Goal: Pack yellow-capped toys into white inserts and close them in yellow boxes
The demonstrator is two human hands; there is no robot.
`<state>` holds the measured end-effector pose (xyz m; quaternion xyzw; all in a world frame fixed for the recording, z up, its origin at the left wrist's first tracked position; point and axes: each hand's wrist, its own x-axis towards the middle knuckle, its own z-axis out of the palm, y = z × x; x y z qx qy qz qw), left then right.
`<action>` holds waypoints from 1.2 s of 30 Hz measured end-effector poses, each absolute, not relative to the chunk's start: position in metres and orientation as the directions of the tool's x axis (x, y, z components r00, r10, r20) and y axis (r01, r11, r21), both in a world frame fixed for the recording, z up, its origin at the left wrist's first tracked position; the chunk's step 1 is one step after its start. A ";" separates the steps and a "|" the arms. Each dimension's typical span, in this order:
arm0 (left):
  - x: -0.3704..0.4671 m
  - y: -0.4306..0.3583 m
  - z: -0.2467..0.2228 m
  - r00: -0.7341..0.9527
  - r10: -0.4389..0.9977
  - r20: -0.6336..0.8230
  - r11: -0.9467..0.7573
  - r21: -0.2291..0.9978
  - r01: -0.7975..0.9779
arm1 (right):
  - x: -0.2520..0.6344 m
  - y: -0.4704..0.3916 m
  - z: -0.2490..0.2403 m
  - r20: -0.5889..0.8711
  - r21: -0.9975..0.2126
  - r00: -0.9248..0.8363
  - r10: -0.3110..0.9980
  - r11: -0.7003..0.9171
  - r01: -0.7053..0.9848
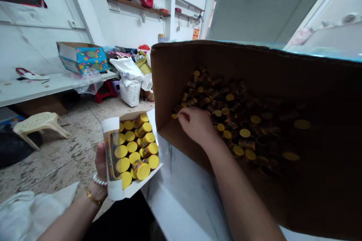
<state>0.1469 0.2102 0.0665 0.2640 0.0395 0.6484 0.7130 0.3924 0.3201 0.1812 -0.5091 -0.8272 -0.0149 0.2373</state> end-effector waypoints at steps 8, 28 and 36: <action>0.144 0.213 0.057 0.095 0.968 0.233 -0.023 0.459 -0.888 | 0.412 0.366 0.110 0.357 -0.046 -0.251 0.900 0.286 0.957; 0.147 0.219 0.064 0.092 0.977 0.194 -0.008 0.461 -0.887 | 0.393 0.343 0.142 0.070 -0.183 -0.529 0.846 0.532 0.826; 0.148 0.220 0.066 0.115 0.975 0.192 0.008 0.485 -0.875 | 0.351 0.259 0.199 0.215 -0.361 -0.789 0.575 0.798 0.483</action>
